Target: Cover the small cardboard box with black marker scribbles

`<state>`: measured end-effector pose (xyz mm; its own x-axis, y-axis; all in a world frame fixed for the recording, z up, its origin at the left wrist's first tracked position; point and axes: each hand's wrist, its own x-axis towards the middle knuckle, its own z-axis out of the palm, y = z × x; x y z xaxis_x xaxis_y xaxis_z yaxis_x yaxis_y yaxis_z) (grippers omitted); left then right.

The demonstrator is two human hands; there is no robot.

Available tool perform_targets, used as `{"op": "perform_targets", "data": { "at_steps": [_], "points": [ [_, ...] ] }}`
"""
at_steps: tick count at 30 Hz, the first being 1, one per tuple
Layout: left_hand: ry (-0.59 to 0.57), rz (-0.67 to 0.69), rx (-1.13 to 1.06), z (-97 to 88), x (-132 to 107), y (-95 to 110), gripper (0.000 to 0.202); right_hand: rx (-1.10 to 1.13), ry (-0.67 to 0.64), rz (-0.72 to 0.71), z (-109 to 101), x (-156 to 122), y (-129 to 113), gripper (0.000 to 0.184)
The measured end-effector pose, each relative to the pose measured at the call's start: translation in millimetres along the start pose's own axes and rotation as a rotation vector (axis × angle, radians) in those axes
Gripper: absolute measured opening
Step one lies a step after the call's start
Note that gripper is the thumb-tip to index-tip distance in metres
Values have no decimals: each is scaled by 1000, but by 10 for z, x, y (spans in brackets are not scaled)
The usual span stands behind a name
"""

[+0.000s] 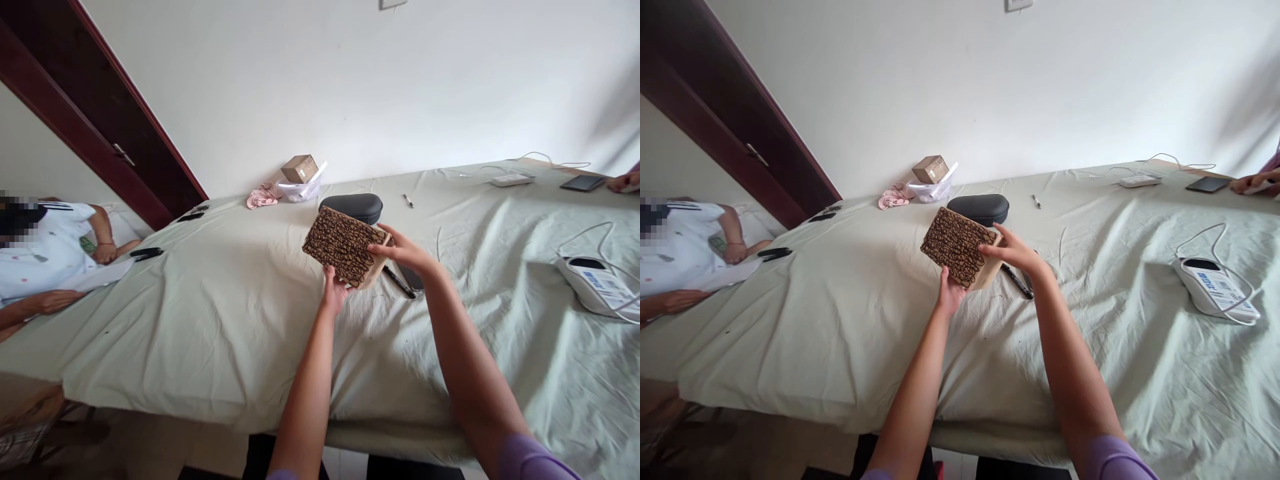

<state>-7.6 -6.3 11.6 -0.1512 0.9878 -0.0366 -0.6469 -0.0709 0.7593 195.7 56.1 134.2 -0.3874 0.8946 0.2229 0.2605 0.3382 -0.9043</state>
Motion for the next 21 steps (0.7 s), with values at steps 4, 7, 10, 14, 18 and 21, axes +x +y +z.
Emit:
{"op": "perform_targets", "data": {
  "at_steps": [4, 7, 10, 14, 18, 21],
  "points": [
    [-199, -113, -53, 128, -87, -15, 77, -139, 262, -158, 107, 48, -38, 120],
    [-196, -82, -124, 224, -169, 29, 70, -171, 291, -282, 190, 12, -131, 129],
    [-135, -50, -153, 274, -236, 110, 70, -190, 242, -328, 281, -47, -248, 131],
    [-108, -51, -172, 273, -264, 182, 69, -175, 223, -311, 369, -94, -341, 131],
    [-116, -77, -162, 202, -186, 159, 63, -215, 248, -366, 372, -116, -360, 134],
    [-72, -45, -83, 143, -106, 131, 69, -326, 244, -448, 338, -149, -397, 138]
  ]
}}
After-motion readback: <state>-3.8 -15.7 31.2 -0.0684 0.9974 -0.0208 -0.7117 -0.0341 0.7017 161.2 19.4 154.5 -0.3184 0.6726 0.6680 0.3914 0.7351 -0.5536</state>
